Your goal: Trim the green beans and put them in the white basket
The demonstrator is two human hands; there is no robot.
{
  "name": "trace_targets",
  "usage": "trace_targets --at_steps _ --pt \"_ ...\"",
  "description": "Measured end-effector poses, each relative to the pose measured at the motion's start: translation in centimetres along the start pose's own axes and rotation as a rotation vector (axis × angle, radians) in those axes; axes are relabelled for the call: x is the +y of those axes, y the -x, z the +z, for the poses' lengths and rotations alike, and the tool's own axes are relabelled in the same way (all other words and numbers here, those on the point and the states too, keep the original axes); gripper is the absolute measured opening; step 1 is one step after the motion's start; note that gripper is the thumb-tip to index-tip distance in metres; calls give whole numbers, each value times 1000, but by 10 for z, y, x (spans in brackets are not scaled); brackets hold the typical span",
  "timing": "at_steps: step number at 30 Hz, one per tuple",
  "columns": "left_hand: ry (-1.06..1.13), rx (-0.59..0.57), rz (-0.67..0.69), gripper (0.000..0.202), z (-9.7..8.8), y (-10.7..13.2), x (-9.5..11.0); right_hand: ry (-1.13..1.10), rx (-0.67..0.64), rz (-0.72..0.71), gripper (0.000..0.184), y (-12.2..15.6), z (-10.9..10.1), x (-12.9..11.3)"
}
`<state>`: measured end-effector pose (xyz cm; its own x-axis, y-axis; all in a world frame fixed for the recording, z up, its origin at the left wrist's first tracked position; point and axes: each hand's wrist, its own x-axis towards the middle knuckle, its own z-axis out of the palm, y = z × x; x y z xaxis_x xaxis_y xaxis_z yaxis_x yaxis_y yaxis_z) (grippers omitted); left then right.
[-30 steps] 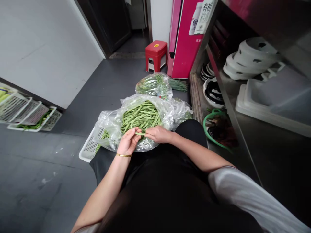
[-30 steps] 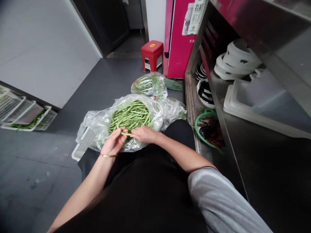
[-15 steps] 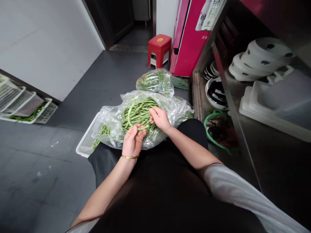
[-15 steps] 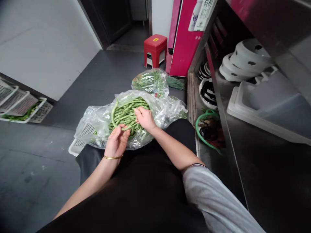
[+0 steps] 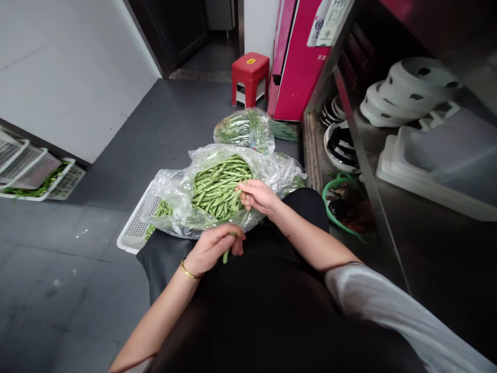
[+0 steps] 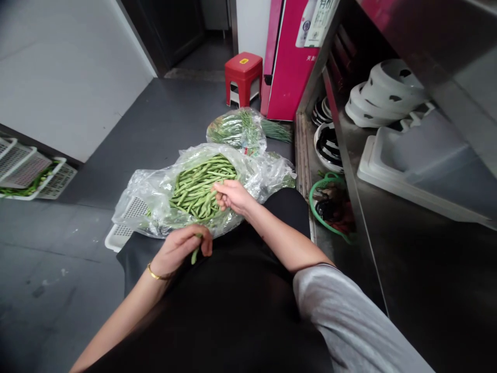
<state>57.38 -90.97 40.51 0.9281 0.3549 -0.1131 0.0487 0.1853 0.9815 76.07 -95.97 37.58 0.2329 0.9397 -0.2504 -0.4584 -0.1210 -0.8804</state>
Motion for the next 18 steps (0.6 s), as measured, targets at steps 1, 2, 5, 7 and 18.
trace_targets --at_steps 1,2,5,7,18 --pt "25 98 44 25 -2 -2 2 -7 -29 28 36 2 2 7" --pt "71 225 68 24 -4 -6 2 22 -70 42 36 5 5 13" --pt "210 398 -79 23 -11 -20 -7 301 -102 -71 29 15 21 28" --pt "247 344 -217 25 -12 -25 -16 593 -32 -234 23 19 27 32" --pt "-170 -60 -290 23 -20 -6 -27 1384 -690 -442 21 37 -4 5"
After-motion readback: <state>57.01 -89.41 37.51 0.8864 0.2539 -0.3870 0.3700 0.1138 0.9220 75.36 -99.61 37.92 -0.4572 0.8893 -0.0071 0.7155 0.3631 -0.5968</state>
